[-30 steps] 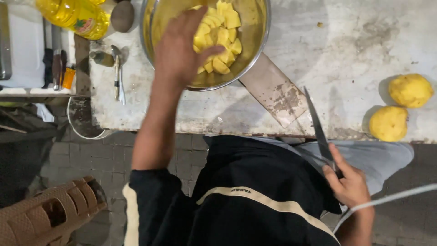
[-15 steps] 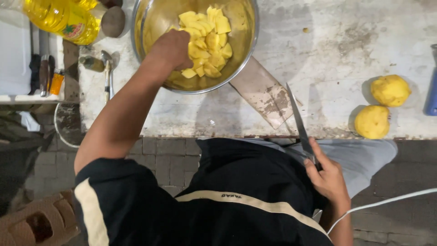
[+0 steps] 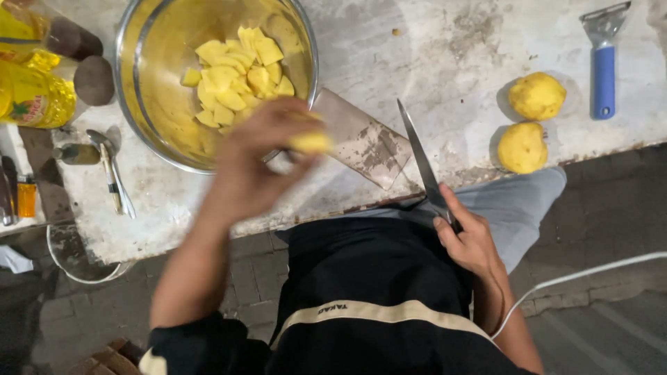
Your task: The person cuts peeled potatoes into small cubes on a wooden cutting board using a knife. The cut pieces are placed into a metal bowl. Two whole peeled potatoes remain on the counter.
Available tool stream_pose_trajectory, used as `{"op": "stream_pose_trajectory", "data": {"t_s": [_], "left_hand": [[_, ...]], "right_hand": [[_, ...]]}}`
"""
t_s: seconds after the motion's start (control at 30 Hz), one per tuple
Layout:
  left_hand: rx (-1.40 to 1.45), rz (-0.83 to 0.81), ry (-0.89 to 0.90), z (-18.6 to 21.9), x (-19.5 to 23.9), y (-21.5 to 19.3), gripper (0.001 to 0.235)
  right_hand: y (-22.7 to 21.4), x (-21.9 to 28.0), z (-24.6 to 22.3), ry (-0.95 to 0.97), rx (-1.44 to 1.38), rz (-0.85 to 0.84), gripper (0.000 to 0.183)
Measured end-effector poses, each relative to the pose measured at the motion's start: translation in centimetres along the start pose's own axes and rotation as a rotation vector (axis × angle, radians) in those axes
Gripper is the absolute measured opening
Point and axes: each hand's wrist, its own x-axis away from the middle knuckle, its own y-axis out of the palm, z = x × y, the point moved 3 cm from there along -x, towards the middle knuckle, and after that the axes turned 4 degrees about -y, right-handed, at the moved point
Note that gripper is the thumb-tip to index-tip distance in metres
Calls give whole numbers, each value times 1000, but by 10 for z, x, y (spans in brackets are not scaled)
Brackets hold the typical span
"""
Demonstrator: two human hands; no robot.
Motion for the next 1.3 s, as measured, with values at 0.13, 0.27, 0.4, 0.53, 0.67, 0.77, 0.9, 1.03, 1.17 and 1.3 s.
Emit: {"op": "stream_pose_trajectory", "data": {"t_s": [0.13, 0.27, 0.4, 0.53, 0.67, 0.77, 0.9, 1.03, 1.17, 1.3], "left_hand": [[55, 48, -42, -63, 11, 104, 30], [-355, 80, 24, -105, 14, 162, 31], [-350, 116, 49, -106, 13, 177, 46], [-228, 133, 13, -91, 17, 159, 58], [-73, 279, 43, -101, 27, 158, 34], [-91, 315, 82, -106, 33, 167, 29], [-43, 364, 121, -104, 30, 168, 20], [-16, 369, 110, -103, 26, 167, 18], [-9, 378, 94, -104, 24, 167, 16], [6, 377, 113, -97, 13, 163, 13]], "right_hand": [[3, -5, -23, -269, -55, 97, 58], [6, -4, -32, -258, -49, 83, 56], [10, 5, -26, -202, -30, 58, 57], [5, 9, -38, -188, 63, 54, 56], [8, 14, -43, -272, 280, 55, 53], [9, 14, -45, -319, 453, 36, 53], [0, 6, -56, -324, 545, -33, 55], [-4, 2, -58, -326, 532, -71, 57], [-8, -2, -60, -323, 533, -107, 56], [-17, -6, -67, -336, 542, -132, 57]]}}
